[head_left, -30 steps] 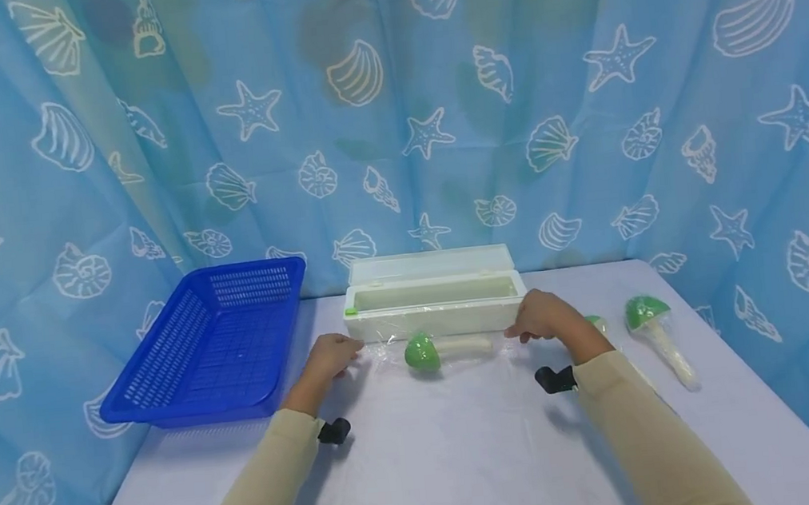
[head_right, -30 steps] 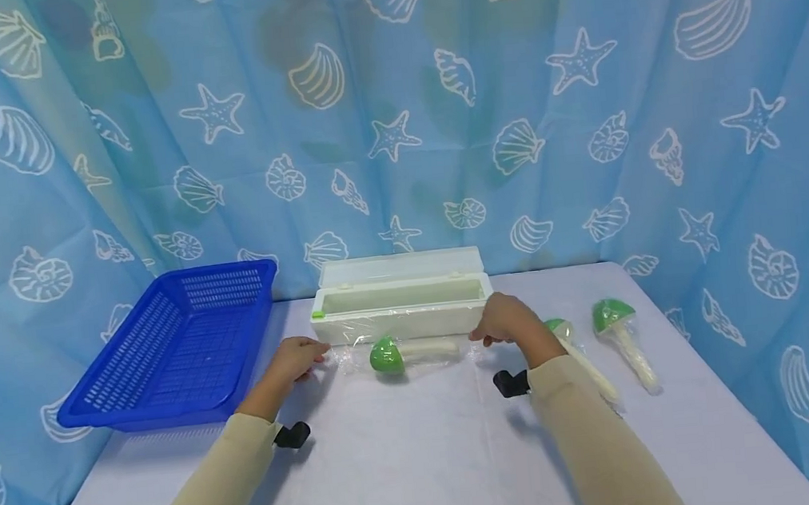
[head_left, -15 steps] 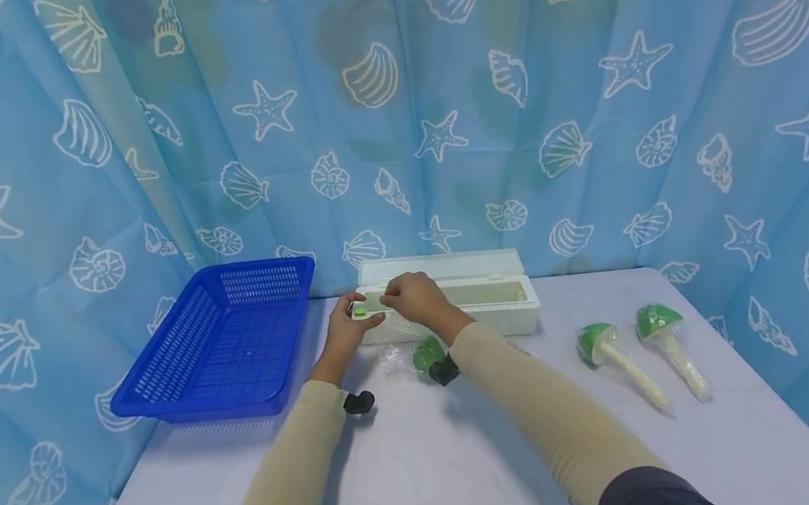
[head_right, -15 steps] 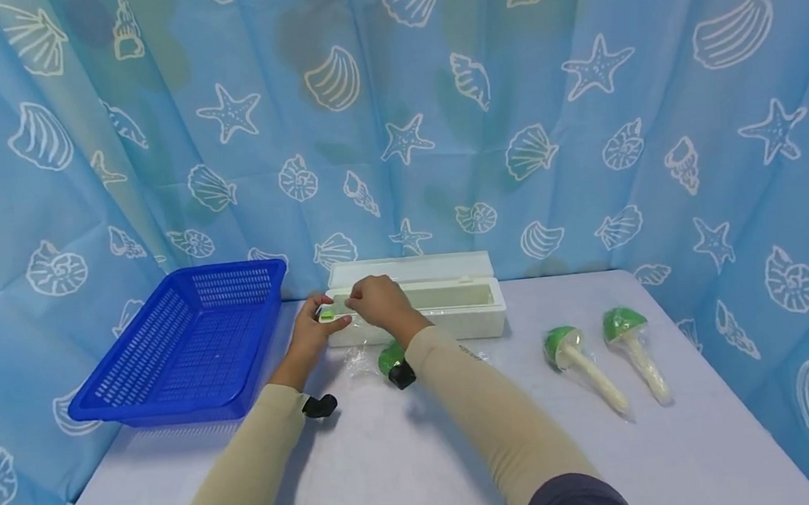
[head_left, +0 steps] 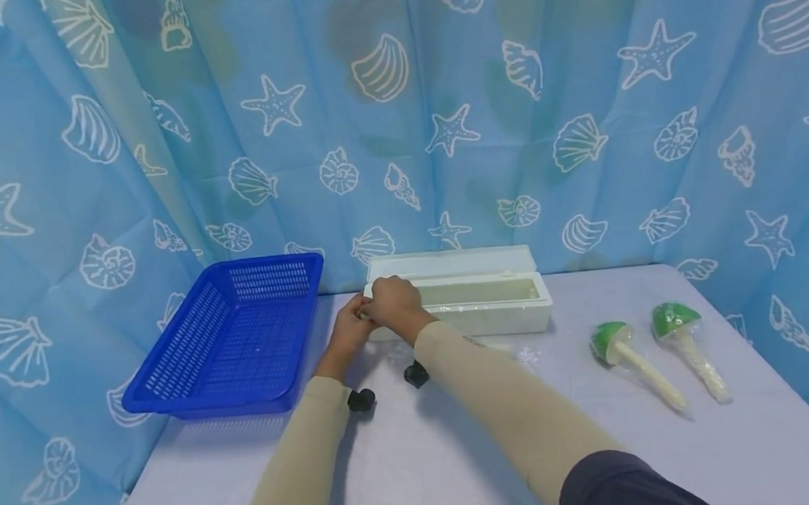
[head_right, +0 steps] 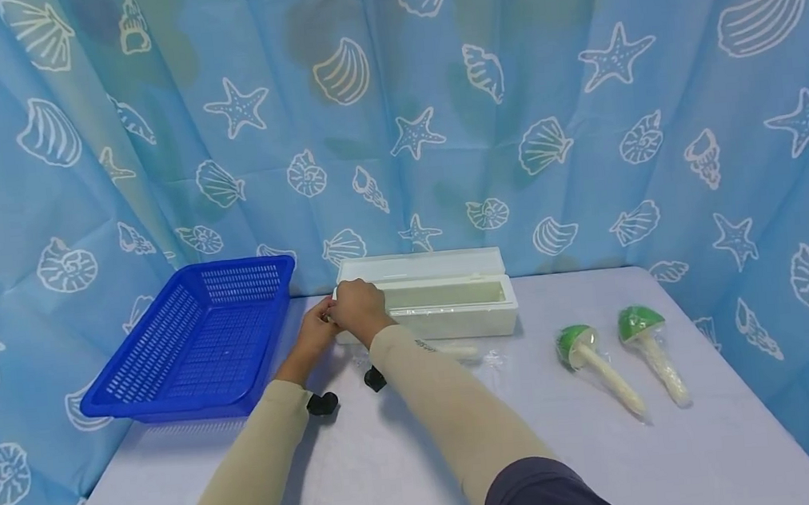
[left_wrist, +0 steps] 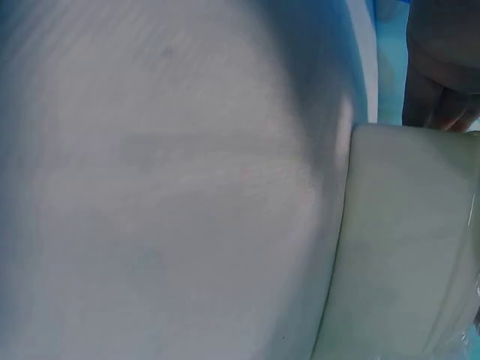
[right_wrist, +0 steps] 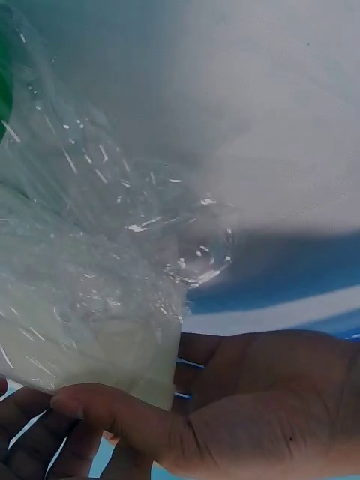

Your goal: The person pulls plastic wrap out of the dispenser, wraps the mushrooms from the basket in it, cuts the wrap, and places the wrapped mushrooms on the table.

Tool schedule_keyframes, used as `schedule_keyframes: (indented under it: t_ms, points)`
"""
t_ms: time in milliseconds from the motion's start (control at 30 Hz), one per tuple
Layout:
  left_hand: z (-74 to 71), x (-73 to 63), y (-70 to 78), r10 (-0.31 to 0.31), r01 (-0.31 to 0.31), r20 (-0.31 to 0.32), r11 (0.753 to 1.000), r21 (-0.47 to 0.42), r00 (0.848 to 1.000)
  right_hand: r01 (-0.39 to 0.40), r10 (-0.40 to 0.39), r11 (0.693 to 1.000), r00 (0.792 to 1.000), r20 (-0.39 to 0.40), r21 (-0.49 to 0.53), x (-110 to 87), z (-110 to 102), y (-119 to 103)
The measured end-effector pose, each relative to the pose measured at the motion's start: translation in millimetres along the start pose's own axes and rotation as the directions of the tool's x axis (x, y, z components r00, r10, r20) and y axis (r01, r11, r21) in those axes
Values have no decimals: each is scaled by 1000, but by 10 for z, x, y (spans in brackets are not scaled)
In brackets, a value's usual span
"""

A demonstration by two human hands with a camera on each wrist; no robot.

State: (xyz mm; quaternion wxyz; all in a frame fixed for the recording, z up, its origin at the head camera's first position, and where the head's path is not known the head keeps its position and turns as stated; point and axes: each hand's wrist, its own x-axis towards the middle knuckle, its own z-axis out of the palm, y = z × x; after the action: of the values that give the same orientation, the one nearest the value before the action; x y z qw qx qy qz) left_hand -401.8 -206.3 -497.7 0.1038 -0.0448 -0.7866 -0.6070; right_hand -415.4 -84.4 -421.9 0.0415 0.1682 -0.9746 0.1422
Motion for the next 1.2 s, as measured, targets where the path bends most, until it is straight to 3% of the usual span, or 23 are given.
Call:
schedule_keyframes:
  t_ms: [133,233,433,600,867,1200]
  points:
    - [-9,-11,44,77,-77,12,997,-6,997,-21,21,1000,1000,-6,-10,8,-12,44]
    - [-4,-5,63,97,-97,17,995,1,995,-29,29,1000,1000,-1,-4,-9,-38,76]
    - [41,33,45,27,-29,30,999,37,999,-18,18,1000,1000,14,-2,-65,-77,189]
    - [33,37,61,-30,30,5,995,94,1000,-39,38,999,999,30,34,-82,-156,412]
    - [-31,44,49,-61,60,11,992,113,998,-86,78,993,993,88,81,-208,-354,978]
    - [20,61,49,-85,82,23,990,116,996,-158,147,985,978,148,66,-504,-646,1914]
